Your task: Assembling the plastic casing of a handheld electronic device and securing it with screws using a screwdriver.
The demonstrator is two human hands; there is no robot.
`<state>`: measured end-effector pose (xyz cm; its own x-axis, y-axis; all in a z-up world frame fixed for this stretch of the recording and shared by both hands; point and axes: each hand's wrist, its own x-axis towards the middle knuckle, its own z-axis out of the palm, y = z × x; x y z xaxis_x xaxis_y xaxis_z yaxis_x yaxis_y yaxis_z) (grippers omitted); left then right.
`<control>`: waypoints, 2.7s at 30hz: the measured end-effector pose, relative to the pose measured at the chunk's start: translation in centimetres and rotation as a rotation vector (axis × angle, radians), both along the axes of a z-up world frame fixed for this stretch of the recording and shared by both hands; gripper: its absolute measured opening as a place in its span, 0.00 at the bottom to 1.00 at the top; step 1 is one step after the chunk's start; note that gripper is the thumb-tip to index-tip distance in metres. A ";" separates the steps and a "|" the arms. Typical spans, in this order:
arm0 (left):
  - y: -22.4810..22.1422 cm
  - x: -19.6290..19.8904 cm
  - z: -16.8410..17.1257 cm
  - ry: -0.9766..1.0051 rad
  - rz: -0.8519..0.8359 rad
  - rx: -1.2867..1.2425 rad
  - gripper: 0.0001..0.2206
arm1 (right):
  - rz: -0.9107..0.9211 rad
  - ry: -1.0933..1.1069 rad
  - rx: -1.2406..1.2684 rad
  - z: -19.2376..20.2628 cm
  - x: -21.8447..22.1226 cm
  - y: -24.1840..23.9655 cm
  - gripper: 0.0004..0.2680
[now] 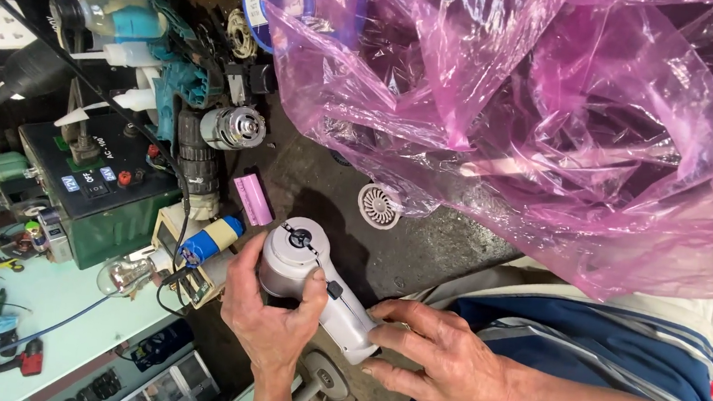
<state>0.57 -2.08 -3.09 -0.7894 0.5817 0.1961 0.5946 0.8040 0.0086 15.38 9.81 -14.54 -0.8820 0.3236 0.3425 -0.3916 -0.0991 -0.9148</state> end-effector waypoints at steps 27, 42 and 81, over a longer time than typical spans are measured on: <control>-1.3 -1.5 -0.9 -0.388 0.077 0.094 0.31 | -0.159 -0.023 0.264 2.2 -0.6 -0.9 0.13; -3.6 -3.5 0.4 -0.828 0.195 0.232 0.37 | -0.004 -0.345 -0.070 1.7 0.7 -1.8 0.17; -4.8 12.6 -6.3 -0.534 -0.035 0.714 0.36 | 0.243 -0.132 0.263 -0.6 4.1 1.2 0.20</control>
